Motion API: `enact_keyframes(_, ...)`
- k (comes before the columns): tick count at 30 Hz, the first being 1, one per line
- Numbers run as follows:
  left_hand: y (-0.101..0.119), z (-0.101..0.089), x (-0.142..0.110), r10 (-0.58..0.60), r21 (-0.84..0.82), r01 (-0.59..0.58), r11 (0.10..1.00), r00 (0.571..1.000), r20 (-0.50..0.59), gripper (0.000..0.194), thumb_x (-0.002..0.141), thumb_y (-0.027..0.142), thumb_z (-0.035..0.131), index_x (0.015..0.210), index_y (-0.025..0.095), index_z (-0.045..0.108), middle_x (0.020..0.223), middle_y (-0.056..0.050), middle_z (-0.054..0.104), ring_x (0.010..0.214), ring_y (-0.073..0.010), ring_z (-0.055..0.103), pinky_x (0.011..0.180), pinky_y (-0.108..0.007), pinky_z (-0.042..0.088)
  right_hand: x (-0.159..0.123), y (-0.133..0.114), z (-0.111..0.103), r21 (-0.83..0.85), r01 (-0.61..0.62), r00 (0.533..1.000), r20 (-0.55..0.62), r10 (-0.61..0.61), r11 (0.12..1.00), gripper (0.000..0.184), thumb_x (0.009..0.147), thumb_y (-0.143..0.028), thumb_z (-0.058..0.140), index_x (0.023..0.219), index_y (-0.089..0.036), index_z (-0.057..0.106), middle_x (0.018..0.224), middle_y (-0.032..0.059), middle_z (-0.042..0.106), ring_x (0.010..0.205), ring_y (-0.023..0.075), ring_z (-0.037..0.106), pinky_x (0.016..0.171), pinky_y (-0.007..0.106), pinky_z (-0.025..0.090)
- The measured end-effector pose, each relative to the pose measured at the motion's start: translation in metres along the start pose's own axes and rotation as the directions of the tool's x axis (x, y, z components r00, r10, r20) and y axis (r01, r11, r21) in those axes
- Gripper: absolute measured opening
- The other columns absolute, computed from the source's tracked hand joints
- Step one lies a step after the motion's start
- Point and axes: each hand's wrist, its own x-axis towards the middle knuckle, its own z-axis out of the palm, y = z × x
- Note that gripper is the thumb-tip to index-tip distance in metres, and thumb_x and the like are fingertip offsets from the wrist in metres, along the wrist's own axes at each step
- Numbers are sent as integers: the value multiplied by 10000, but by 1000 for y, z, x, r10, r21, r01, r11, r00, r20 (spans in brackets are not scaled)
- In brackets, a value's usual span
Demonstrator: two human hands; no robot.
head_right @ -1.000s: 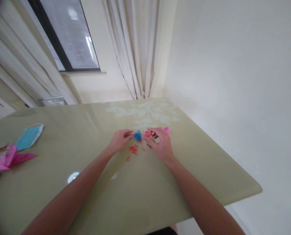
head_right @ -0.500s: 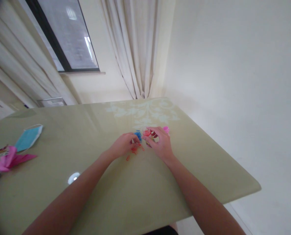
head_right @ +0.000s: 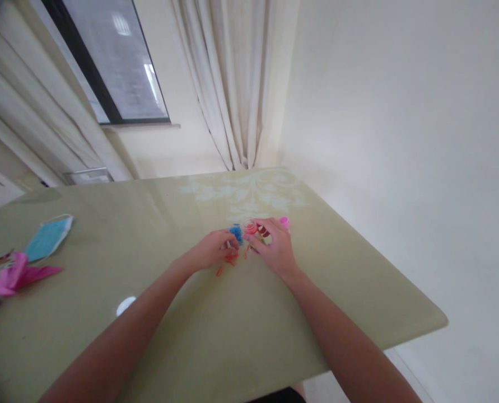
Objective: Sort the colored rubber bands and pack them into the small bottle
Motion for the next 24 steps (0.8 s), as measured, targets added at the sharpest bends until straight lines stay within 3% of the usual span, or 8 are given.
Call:
enact_keyframes(3,4,4,1,97,32,-98,995,995,29,311,874,96,620,1128,198,766,1092,-95,731,1029,-243,674,941,-359,534,0,0,0,7,7,1000,1,-7,1000,379,913,-527,771,1147,-229,775,990,92,771,786,215,699,746,369,602)
enact_keyframes(6,12,9,0,168,92,-172,981,985,46,269,915,116,593,1103,196,769,1087,-116,709,1034,-264,659,955,-394,528,0,0,0,8,2,1000,-3,-2,1000,379,910,-522,774,1151,-230,771,1009,95,770,782,217,700,740,372,602)
enact_keyframes(11,21,11,-2,153,97,-156,983,987,40,141,938,185,636,945,170,776,1032,-112,694,1016,-274,667,933,-395,533,1,0,-1,8,7,1000,-29,-6,1000,359,914,-503,777,1139,-223,770,971,84,762,764,213,681,735,372,593)
enact_keyframes(16,22,16,-1,198,77,-196,978,980,-20,239,929,142,646,1138,194,750,1236,-110,706,1187,-280,642,1052,-409,497,2,-2,-4,8,-12,999,-41,13,1000,376,916,-520,768,1152,-227,768,967,81,756,765,213,679,736,374,592)
enact_keyframes(20,23,15,0,243,26,-244,969,969,42,200,942,99,585,956,171,771,1084,-100,754,1060,-251,687,988,-373,518,2,-2,-4,-1,-17,999,-46,17,1000,382,914,-516,770,1167,-229,769,980,83,756,771,213,675,736,373,588)
enact_keyframes(24,15,1,-2,161,-74,-151,986,976,148,194,837,37,643,867,182,768,891,-54,761,891,-216,709,867,-323,539,3,0,-4,3,-25,998,-57,25,1000,371,911,-498,782,1160,-223,771,972,77,753,762,203,663,734,366,578)
